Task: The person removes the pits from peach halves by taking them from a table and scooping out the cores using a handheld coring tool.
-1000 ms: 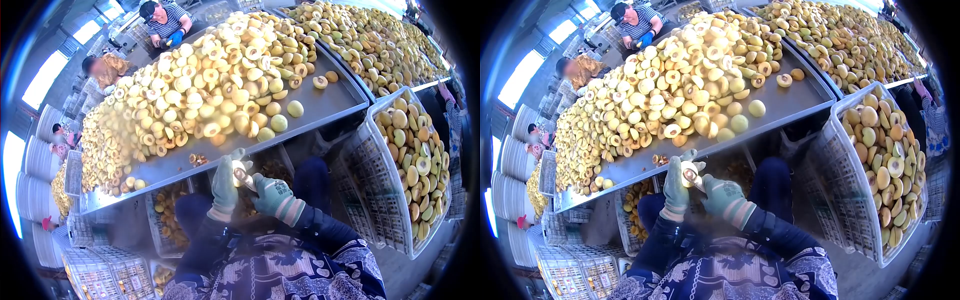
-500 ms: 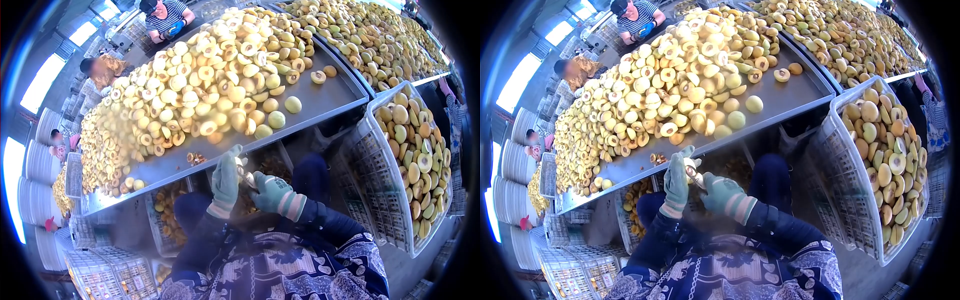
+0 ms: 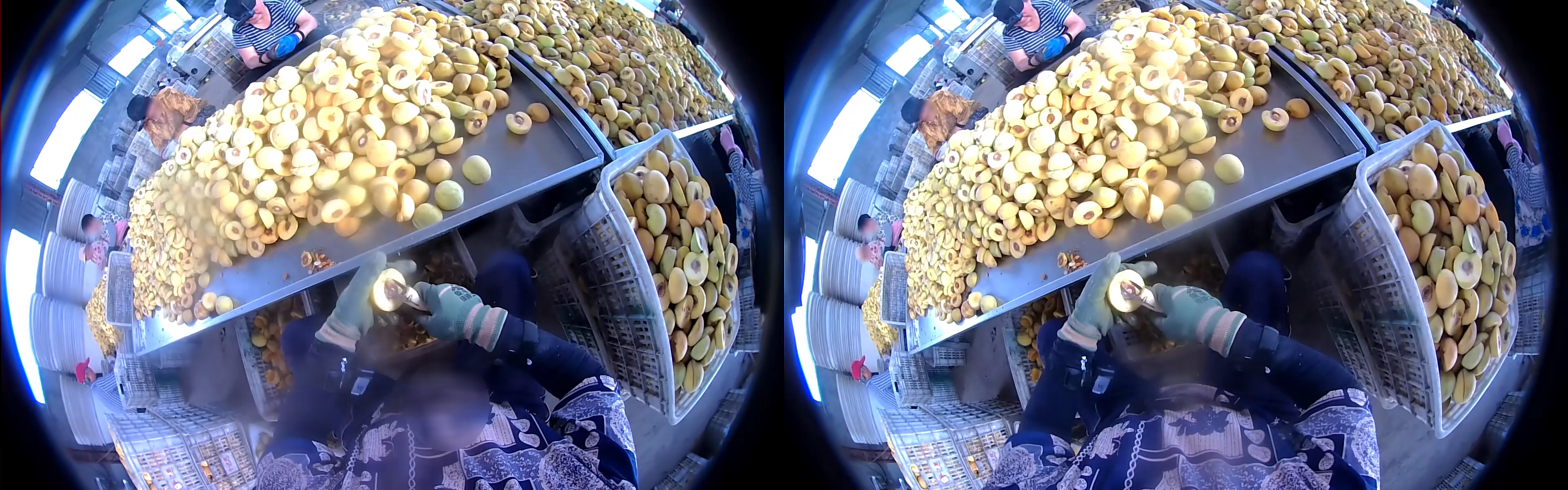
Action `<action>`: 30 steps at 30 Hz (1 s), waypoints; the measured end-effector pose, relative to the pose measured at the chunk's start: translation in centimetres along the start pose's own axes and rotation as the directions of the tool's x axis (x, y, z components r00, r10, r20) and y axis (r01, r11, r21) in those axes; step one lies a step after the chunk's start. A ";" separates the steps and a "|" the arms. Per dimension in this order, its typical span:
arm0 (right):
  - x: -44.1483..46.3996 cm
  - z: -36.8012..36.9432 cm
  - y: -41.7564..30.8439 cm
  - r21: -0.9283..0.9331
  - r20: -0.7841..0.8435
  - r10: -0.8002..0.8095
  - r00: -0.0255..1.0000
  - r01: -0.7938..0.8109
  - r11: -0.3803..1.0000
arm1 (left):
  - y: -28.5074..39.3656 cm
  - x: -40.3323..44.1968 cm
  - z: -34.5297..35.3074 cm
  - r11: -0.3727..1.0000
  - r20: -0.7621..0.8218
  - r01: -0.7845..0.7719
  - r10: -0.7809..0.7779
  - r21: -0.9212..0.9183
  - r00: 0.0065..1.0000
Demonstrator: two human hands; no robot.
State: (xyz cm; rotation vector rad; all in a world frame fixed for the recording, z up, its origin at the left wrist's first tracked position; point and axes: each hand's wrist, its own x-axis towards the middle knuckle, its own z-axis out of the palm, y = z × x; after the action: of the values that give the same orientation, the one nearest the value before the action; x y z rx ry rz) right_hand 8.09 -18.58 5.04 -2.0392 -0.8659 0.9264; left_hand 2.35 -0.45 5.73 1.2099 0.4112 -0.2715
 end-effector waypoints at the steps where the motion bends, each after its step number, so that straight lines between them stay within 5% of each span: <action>1: 0.0 0.3 0.2 0.026 -0.016 -0.014 1.000 0.015 1.000 | -0.4 -0.5 0.3 0.999 -0.023 -0.029 0.028 -0.039 0.999; 5: -0.1 0.4 -0.1 -0.021 0.044 -0.048 0.998 0.049 0.999 | -3.2 -0.6 -1.4 0.950 0.009 -0.283 0.284 0.129 0.959; 6: -0.1 0.2 -0.3 -0.071 0.087 -0.044 0.995 0.051 0.996 | -3.0 -0.7 -1.3 0.958 0.041 -0.279 0.277 0.065 0.960; 9: 0.1 -0.2 0.2 -0.158 0.151 -0.080 0.985 0.104 0.982 | -0.4 -1.6 -1.0 0.923 0.144 -0.176 0.134 0.341 0.980; 10: 0.2 -0.1 0.2 -0.182 0.163 -0.064 0.985 0.094 0.979 | -1.5 -0.8 -1.5 0.905 0.235 -0.339 0.282 0.255 0.930; 12: 0.2 0.0 0.5 -0.227 0.184 -0.026 0.983 0.068 0.971 | -1.5 -0.8 -1.5 0.961 0.126 -0.115 0.085 0.250 0.988; 14: 0.2 0.2 0.9 -0.120 0.142 -0.022 0.990 0.040 0.992 | -1.6 0.2 -2.1 0.969 0.089 0.197 -0.211 0.148 0.973; 19: -0.1 1.7 0.9 0.438 0.033 0.016 0.999 -0.029 0.899 | -1.1 -1.5 0.1 0.975 0.016 0.031 -0.028 -0.219 0.999; 22: 0.4 3.1 1.2 0.581 0.085 0.048 0.995 -0.088 0.809 | -4.3 -1.1 0.7 0.950 -0.172 -0.309 0.312 0.041 0.934; 24: 0.4 4.1 1.0 0.530 0.041 0.021 0.999 -0.040 0.847 | -4.8 -1.0 0.8 0.917 -0.253 -0.398 0.390 0.018 0.886; 26: 0.4 4.1 0.8 0.290 -0.010 0.009 1.000 -0.005 0.957 | -5.0 -0.7 1.2 0.871 -0.299 -0.485 0.485 0.080 0.822; 30: 0.2 3.7 0.9 0.027 -0.032 -0.051 0.998 0.052 0.998 | -4.4 -0.9 0.6 0.923 -0.242 -0.382 0.380 0.043 0.893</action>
State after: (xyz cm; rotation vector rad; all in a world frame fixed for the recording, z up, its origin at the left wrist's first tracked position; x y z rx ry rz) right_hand 5.40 -17.65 2.46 -1.9929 -0.8796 0.8717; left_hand -0.17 -2.45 2.60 1.2951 0.3777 0.2225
